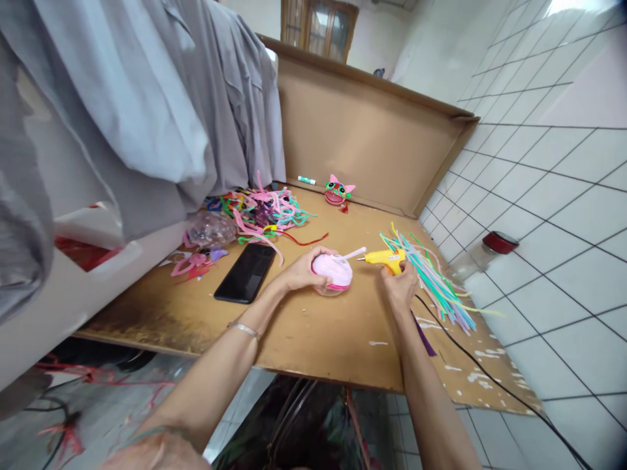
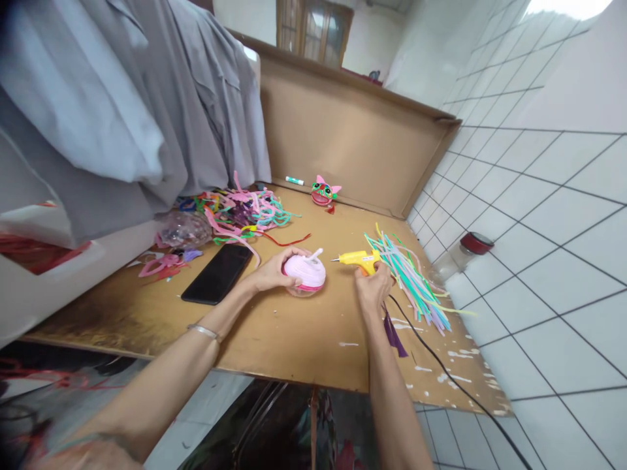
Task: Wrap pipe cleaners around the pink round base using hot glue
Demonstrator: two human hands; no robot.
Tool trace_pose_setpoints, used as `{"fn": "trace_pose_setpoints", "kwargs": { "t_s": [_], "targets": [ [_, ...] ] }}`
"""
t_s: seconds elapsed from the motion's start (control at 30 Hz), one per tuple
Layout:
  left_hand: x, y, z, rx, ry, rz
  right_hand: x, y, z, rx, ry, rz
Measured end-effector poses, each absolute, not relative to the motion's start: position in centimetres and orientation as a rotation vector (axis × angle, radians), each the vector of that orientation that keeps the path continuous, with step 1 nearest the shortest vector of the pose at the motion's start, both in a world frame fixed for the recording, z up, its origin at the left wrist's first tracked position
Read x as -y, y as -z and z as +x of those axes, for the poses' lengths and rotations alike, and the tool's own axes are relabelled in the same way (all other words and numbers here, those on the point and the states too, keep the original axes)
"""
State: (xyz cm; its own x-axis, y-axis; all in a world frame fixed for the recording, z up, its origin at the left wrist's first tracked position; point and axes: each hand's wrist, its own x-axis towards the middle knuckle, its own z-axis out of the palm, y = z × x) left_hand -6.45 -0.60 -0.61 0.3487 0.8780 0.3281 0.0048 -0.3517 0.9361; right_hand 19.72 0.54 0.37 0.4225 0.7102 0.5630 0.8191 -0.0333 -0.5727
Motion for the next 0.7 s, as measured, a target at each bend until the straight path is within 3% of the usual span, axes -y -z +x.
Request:
{"fn": "trace_pose_setpoints", "kwargs": {
  "t_s": [0.2, 0.7],
  "targets": [
    [0.6, 0.5, -6.8, -0.805, -1.108, 1.637, -1.8, -2.8, 17.3, 1.27, 0.201, -1.582],
    [0.8, 0.0, -7.1, -0.737, -1.077, 1.635, 0.4, -1.9, 16.0, 1.483, 0.295, -1.273]
  ]
}}
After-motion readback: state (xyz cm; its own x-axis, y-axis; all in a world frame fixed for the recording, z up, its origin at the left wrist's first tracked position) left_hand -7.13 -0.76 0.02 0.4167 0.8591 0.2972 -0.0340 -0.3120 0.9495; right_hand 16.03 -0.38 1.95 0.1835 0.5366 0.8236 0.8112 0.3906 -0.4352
